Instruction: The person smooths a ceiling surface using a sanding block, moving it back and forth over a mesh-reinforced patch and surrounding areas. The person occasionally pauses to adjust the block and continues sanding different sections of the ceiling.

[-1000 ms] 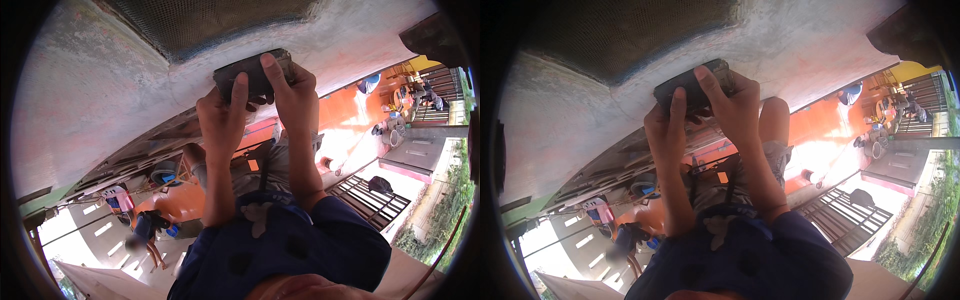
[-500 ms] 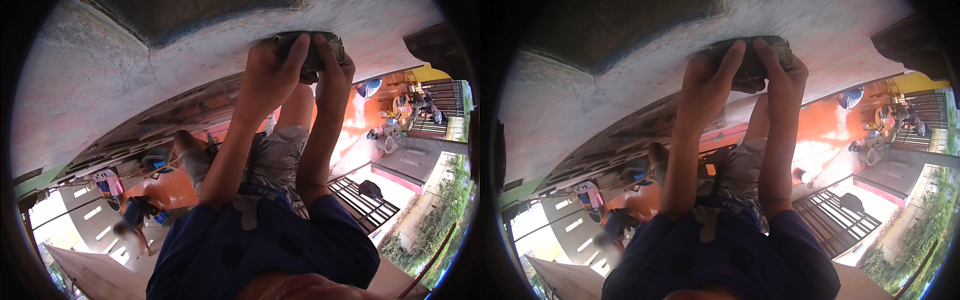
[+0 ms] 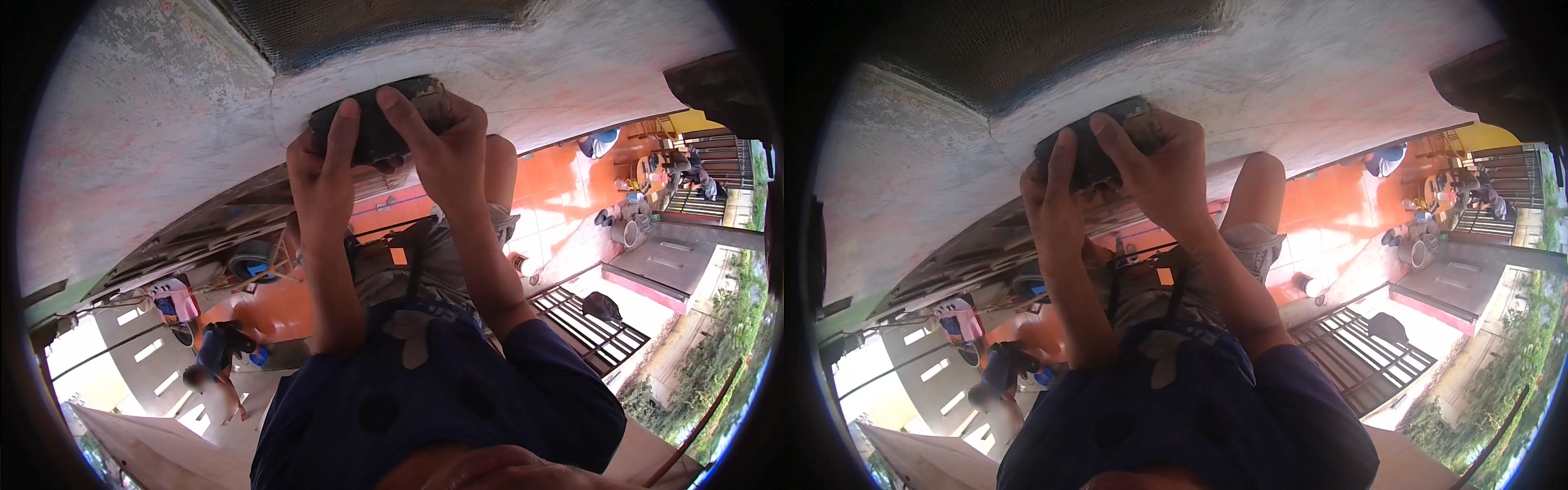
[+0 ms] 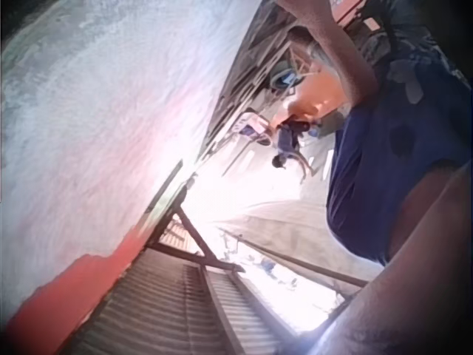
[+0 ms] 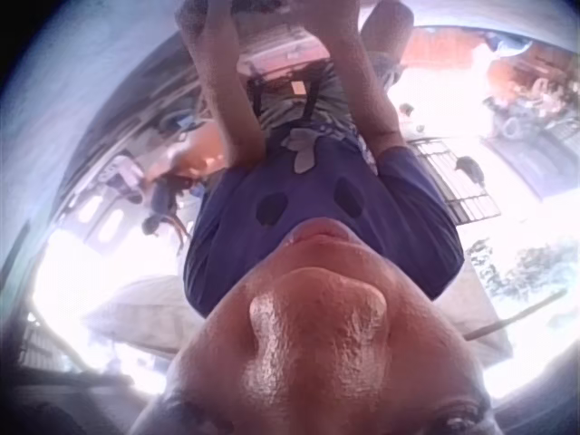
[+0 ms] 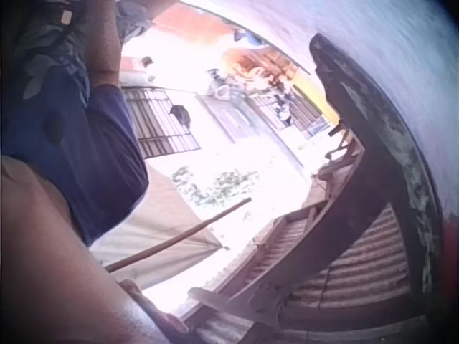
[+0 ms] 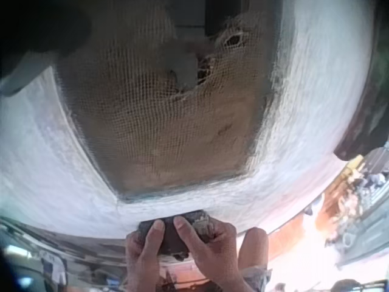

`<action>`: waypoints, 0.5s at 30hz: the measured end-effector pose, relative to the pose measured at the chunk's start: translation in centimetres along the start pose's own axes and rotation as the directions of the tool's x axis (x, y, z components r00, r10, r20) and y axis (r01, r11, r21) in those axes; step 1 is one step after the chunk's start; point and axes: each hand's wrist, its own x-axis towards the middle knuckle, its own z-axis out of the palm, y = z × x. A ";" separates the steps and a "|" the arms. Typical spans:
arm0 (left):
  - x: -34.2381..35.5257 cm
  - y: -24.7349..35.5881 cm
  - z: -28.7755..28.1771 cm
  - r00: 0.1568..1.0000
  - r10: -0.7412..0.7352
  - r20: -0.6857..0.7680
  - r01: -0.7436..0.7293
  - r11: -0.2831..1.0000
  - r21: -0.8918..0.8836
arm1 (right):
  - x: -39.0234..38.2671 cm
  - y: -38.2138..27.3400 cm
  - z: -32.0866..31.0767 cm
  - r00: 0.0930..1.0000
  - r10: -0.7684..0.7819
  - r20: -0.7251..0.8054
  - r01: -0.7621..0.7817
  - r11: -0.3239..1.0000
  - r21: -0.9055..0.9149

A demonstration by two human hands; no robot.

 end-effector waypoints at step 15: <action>0.5 0.4 3.0 0.984 0.102 0.145 -0.160 0.862 0.481 | 0.5 -0.3 -3.1 0.987 -0.015 -0.162 0.003 0.997 -0.074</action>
